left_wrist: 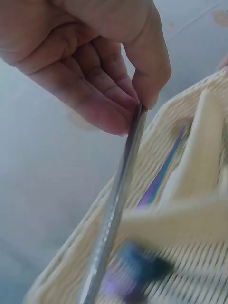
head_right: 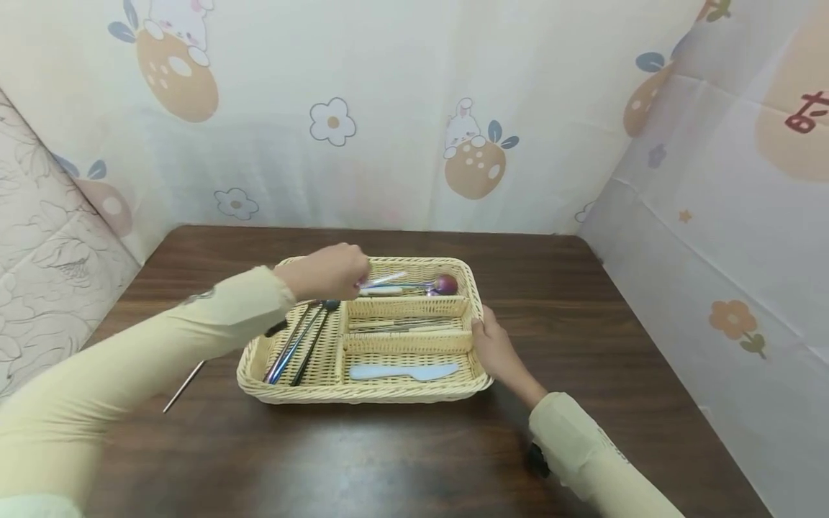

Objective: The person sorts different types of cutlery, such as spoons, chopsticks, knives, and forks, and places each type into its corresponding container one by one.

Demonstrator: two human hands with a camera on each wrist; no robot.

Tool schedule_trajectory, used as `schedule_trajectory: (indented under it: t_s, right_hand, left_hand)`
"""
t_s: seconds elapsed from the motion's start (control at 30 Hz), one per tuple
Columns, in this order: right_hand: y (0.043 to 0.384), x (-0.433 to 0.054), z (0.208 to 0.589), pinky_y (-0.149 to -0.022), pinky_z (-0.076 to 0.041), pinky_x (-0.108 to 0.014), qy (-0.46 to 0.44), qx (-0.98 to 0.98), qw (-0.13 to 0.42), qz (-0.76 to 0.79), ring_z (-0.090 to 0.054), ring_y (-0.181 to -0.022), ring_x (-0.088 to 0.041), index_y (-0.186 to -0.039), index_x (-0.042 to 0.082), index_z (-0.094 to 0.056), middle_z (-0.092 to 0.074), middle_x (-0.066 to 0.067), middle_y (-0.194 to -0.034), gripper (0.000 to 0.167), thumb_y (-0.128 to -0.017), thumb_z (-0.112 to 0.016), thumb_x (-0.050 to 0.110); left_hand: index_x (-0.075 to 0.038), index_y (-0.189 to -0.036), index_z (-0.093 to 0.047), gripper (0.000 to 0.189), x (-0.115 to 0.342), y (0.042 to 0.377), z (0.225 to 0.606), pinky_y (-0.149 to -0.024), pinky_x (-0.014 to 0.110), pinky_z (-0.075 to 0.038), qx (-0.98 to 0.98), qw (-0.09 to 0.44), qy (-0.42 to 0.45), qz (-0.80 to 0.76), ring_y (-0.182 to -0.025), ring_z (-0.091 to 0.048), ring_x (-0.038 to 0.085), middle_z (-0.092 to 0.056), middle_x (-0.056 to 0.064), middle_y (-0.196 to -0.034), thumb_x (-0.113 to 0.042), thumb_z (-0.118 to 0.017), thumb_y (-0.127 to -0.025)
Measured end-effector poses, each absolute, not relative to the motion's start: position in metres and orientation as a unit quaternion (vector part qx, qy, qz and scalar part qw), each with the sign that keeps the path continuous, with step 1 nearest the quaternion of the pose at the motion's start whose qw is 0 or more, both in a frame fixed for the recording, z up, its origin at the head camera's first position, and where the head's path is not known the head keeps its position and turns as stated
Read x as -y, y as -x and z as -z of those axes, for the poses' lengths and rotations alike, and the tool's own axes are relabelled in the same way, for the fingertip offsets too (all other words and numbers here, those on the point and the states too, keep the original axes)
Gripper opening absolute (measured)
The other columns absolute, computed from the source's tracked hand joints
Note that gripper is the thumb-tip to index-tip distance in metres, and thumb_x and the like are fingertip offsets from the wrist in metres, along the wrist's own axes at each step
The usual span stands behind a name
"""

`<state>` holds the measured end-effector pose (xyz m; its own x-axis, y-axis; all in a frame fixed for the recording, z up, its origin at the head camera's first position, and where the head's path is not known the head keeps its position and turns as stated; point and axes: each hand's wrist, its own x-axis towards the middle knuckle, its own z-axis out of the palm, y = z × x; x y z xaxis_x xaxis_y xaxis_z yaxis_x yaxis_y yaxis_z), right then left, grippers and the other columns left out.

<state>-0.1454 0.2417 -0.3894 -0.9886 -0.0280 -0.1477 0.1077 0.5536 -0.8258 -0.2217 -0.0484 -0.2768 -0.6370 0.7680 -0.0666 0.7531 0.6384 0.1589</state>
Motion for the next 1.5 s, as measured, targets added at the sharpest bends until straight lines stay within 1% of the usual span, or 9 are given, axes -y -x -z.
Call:
schedule_trajectory:
  t_s: [0.17, 0.3, 0.43, 0.6, 0.87, 1.03, 1.3, 1.43, 1.5]
  right_hand:
    - [0.147, -0.239, 0.391, -0.079, -0.053, -0.046, -0.018, -0.872, 0.071, 0.484, -0.059, -0.101, -0.040, -0.150, 0.005, -0.014, -0.039, -0.036, -0.134, 0.051, -0.105, -0.025, 0.025]
    - [0.147, -0.237, 0.392, -0.080, -0.053, -0.046, -0.014, -0.874, 0.069, 0.480, -0.059, -0.100, -0.039, -0.150, 0.005, -0.015, -0.040, -0.036, -0.134, 0.051, -0.105, -0.026, 0.024]
    - [0.148, -0.234, 0.392, -0.085, -0.050, -0.048, -0.010, -0.879, 0.063, 0.472, -0.059, -0.099, -0.039, -0.150, 0.004, -0.016, -0.043, -0.035, -0.132, 0.050, -0.105, -0.027, 0.023]
    - [0.149, -0.231, 0.395, -0.096, -0.040, -0.054, -0.006, -0.880, 0.057, 0.471, -0.054, -0.110, -0.045, -0.150, 0.003, -0.016, -0.040, -0.036, -0.135, 0.050, -0.105, -0.027, 0.022]
    - [0.149, -0.228, 0.396, -0.101, -0.035, -0.054, -0.008, -0.880, 0.057, 0.472, -0.050, -0.115, -0.043, -0.150, 0.004, -0.016, -0.038, -0.034, -0.138, 0.050, -0.104, -0.027, 0.021]
    - [0.151, -0.229, 0.397, -0.105, -0.027, -0.056, 0.000, -0.883, 0.052, 0.466, -0.042, -0.125, -0.044, -0.149, 0.001, -0.017, -0.036, -0.033, -0.140, 0.050, -0.104, -0.027, 0.021]
    - [0.148, -0.231, 0.397, -0.096, -0.040, -0.056, 0.003, -0.886, 0.039, 0.463, -0.054, -0.110, -0.044, -0.147, -0.001, -0.018, -0.041, -0.037, -0.133, 0.051, -0.104, -0.026, 0.023]
    - [0.147, -0.237, 0.396, -0.104, -0.029, -0.057, -0.009, -0.886, 0.045, 0.462, -0.043, -0.123, -0.046, -0.149, 0.000, -0.015, -0.036, -0.036, -0.139, 0.051, -0.104, -0.026, 0.021]
    - [0.146, -0.241, 0.397, -0.105, -0.026, -0.057, -0.017, -0.886, 0.044, 0.462, -0.039, -0.126, -0.047, -0.149, 0.000, -0.015, -0.034, -0.034, -0.141, 0.050, -0.104, -0.026, 0.020]
  left_hand:
    - [-0.013, -0.068, -0.041, 0.032, 0.010, 0.223, 0.284, -0.055, 0.020, -0.037, -0.890, 0.105, -0.440, -0.058, -0.057, -0.037, 0.009, -0.039, -0.004, -0.063, 0.008, -0.063, -0.078]
    - [-0.010, -0.070, -0.050, 0.024, -0.013, 0.226, 0.294, -0.059, 0.020, -0.043, -0.876, 0.131, -0.460, -0.059, -0.060, -0.043, 0.011, -0.046, -0.002, -0.064, 0.009, -0.061, -0.080]
    - [-0.007, -0.074, -0.061, 0.016, -0.029, 0.229, 0.308, -0.059, 0.019, -0.047, -0.870, 0.147, -0.467, -0.055, -0.060, -0.050, 0.011, -0.057, 0.000, -0.067, 0.007, -0.063, -0.081]
    - [-0.007, -0.073, -0.066, 0.013, -0.039, 0.229, 0.321, -0.056, 0.018, -0.044, -0.864, 0.165, -0.474, -0.034, -0.059, -0.050, 0.009, -0.060, -0.001, -0.067, 0.004, -0.067, -0.080]
    - [-0.016, -0.050, -0.038, 0.042, -0.044, 0.231, 0.342, -0.040, 0.018, -0.025, -0.851, 0.219, -0.477, -0.033, -0.042, -0.028, 0.006, -0.034, -0.005, -0.047, 0.017, -0.048, -0.074]
    - [-0.016, -0.051, -0.039, 0.042, -0.045, 0.234, 0.354, -0.039, 0.019, -0.027, -0.857, 0.233, -0.456, -0.052, -0.042, -0.029, 0.007, -0.034, -0.005, -0.048, 0.019, -0.046, -0.071]
    - [-0.016, -0.050, -0.041, 0.043, -0.045, 0.239, 0.360, -0.041, 0.018, -0.029, -0.844, 0.240, -0.474, -0.068, -0.043, -0.030, 0.006, -0.035, -0.005, -0.048, 0.018, -0.048, -0.075]
    - [-0.015, -0.048, -0.031, 0.042, -0.029, 0.236, 0.340, -0.043, 0.017, -0.027, -0.818, 0.240, -0.508, -0.122, -0.042, -0.022, 0.006, -0.026, -0.005, -0.046, 0.019, -0.042, -0.072]
    - [-0.011, -0.050, -0.039, 0.039, -0.012, 0.231, 0.324, -0.046, 0.016, -0.033, -0.813, 0.236, -0.507, -0.161, -0.043, -0.029, 0.005, -0.032, -0.007, -0.048, 0.019, -0.043, -0.075]
